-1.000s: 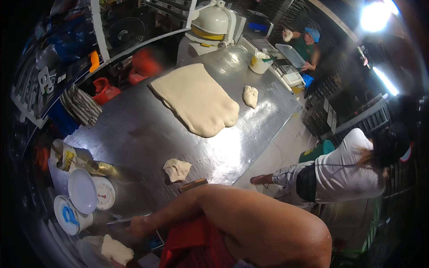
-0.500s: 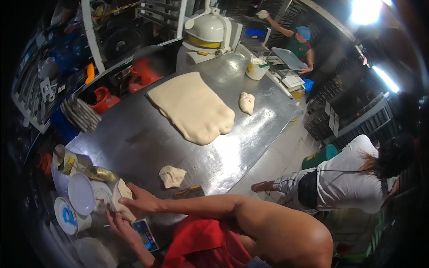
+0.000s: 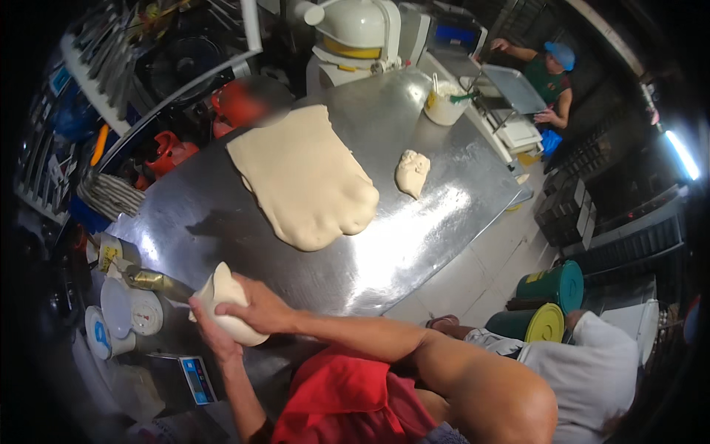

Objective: The person portions and weighs dough by cutting pieces from a larger slab with a bench scraper, weighing each piece on a digital scale, and setting the weighed portions aside on a metal table.

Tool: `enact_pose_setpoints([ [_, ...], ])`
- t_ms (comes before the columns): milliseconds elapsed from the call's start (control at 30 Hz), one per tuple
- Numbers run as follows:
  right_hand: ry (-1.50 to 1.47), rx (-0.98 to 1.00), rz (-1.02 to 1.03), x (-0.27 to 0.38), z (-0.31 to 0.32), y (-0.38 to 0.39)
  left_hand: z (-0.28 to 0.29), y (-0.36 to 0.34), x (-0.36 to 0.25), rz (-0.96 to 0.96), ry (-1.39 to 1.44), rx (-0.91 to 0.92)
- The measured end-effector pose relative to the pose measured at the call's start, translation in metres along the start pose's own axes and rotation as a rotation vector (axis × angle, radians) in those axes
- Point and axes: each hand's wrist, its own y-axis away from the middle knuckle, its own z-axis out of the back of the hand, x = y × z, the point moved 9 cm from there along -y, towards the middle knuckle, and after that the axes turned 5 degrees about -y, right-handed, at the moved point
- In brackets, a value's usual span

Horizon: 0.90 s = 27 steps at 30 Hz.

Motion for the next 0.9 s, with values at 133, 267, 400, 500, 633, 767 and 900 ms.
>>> enact_pose_setpoints([
  [133, 0.083, -0.085, -0.192, -0.02, 0.124, 0.027, -0.09, 0.034, 0.075, 0.166, -0.02, 0.395],
  [267, 0.054, -0.376, -0.216, -0.045, 0.324, 0.087, -0.138, 0.043, 0.043, -0.149, -0.715, 0.392],
  [400, -0.077, -0.926, -0.234, -0.039, 0.562, 0.187, -0.035, -0.011, 0.067, -0.051, -0.75, 0.204],
  [500, 0.738, -0.828, -0.152, -0.053, 0.625, 0.208, 0.008, -0.035, 0.06, -0.171, -0.935, 0.143],
  [633, 0.553, -0.552, -0.504, -0.122, 0.44, 0.115, 0.033, -0.042, 0.071, -0.325, -1.249, 0.056],
  [767, 0.668, 0.222, -0.266, -0.171, 0.142, 0.073, -0.024, -0.031, 0.127, -0.149, -1.634, 0.141],
  [900, 1.045, 0.44, 0.065, -0.181, -0.031, 0.066, 0.021, -0.054, 0.138, -0.43, -1.339, 0.207],
])
